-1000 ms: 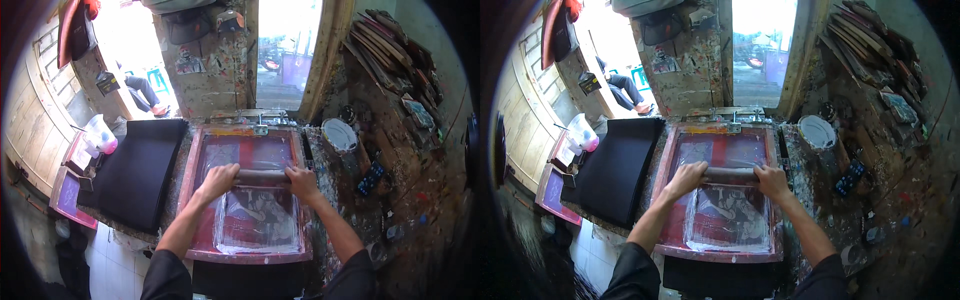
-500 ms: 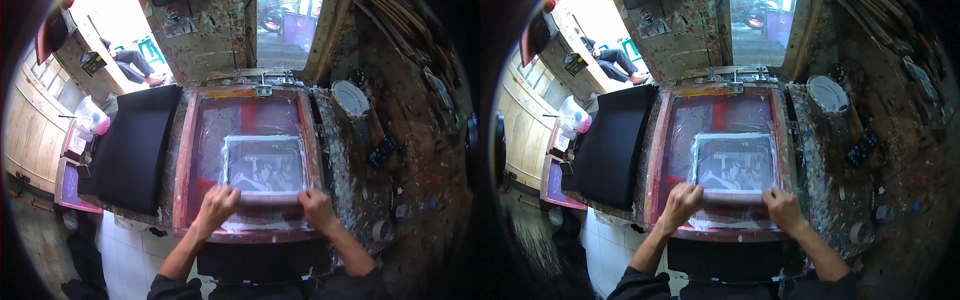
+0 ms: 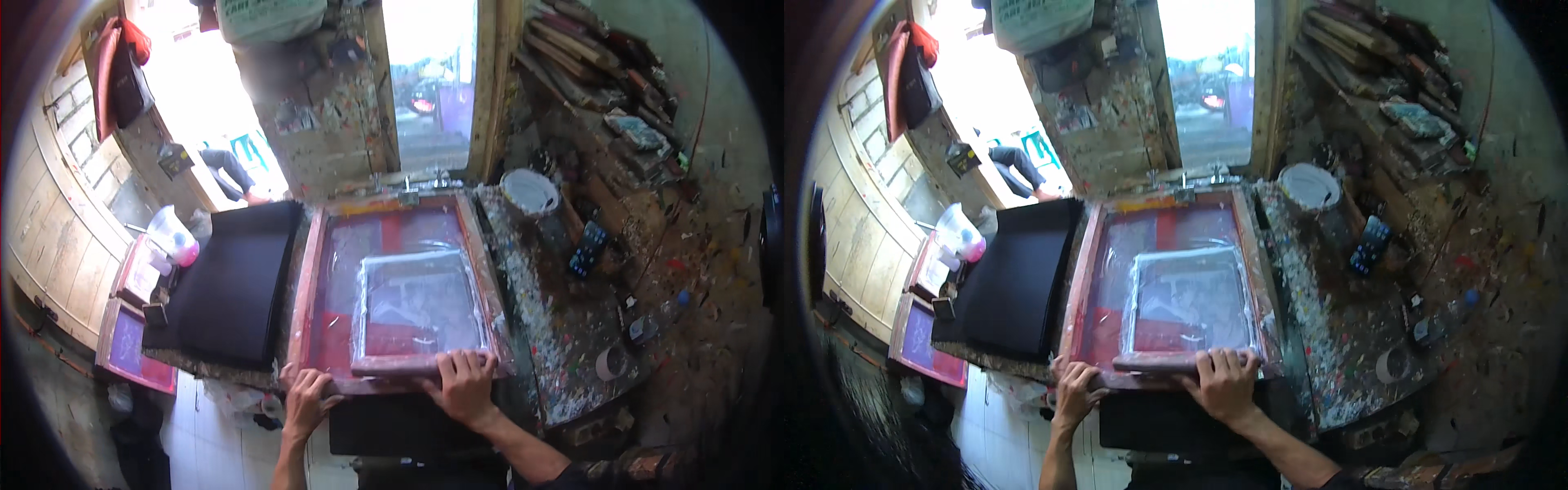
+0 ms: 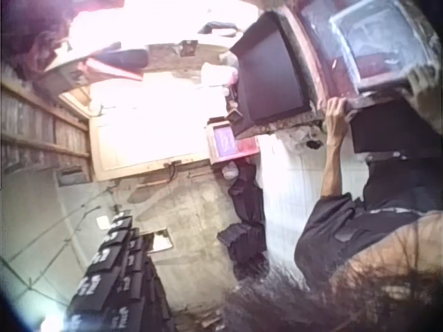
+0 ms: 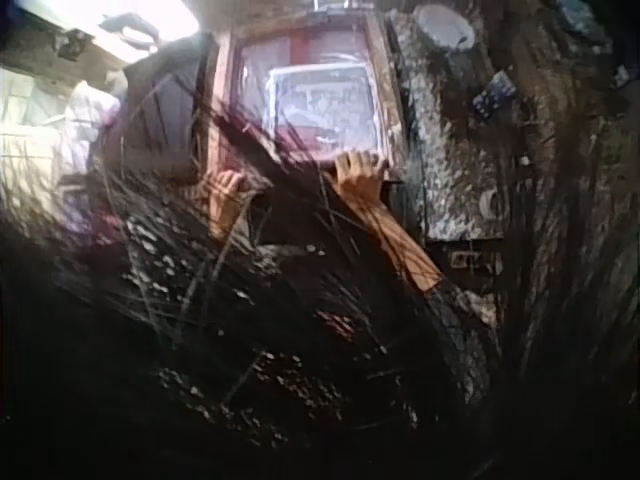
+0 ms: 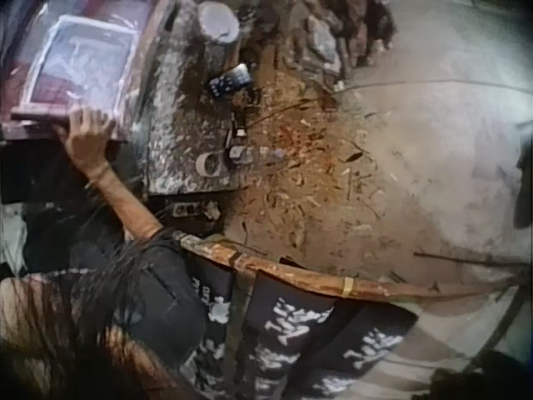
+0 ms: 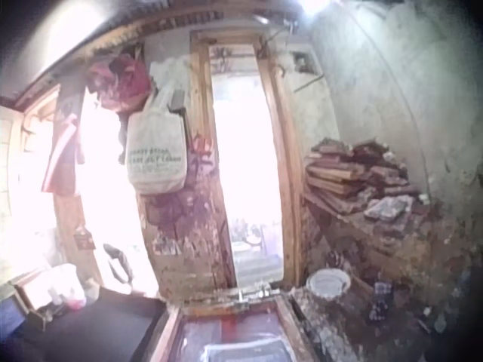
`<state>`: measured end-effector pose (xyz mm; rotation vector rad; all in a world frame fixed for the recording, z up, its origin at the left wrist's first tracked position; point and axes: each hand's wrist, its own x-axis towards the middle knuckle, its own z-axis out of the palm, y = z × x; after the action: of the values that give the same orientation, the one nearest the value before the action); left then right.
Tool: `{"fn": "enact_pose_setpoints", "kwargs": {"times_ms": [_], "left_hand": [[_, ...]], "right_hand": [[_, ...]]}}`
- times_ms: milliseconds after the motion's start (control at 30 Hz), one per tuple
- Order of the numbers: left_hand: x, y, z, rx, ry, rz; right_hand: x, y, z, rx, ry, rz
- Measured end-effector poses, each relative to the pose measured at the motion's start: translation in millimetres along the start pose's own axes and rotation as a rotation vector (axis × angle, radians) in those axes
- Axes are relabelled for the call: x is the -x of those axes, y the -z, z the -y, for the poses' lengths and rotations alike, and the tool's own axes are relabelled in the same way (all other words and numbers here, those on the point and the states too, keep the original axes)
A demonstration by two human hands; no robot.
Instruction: The person performs screen printing on black fabric panels by placing the fabric on the station, lowering the screen, and using a squeegee to apply white ink multiple times. A second person assists by removing and stacking the printed panels.
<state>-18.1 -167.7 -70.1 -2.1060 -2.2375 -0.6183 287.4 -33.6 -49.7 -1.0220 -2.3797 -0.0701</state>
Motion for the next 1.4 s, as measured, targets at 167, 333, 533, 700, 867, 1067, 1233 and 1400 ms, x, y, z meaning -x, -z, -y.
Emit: {"fn": "enact_pose_setpoints", "kwargs": {"times_ms": [167, 333, 533, 700, 867, 1067, 1233, 1400], "left_hand": [[-59.7, 116.6, -29.3, -0.31, 0.015, -0.374], [-164.9, 31.2, 3.9, -0.114, -0.213, -1.138], [-216.6, -121.9, 117.4, -0.23, 0.074, -0.193], [-241.7, -125.0, 73.5, -0.227, 0.021, -0.208], [-245.1, -64.9, 80.5, -0.057, -0.114, -0.256], [-250.2, 2.3, 20.3, -0.1, -0.301, -0.572], [-222.5, 42.3, 58.6, 0.675, 0.234, -0.57], [-28.9, 169.7, 286.2, 0.05, 0.421, -0.974]], "right_hand": [[-103.8, 71.8, 0.2, 0.133, 0.133, -0.278], [-259.6, 151.9, -25.9, 0.125, 0.168, -0.462], [-321.4, 192.5, -12.9, 0.099, 0.055, -0.158], [-327.1, 188.5, -33.9, 0.156, 0.008, -0.159], [-341.8, 182.8, -28.2, 0.128, 0.053, -0.201], [-351.5, 188.2, -42.4, 0.131, 0.037, -0.256], [-357.0, 184.7, -46.4, 0.183, 0.06, -0.222], [-362.7, 192.7, -23.4, 0.161, 0.043, -0.166]]}}
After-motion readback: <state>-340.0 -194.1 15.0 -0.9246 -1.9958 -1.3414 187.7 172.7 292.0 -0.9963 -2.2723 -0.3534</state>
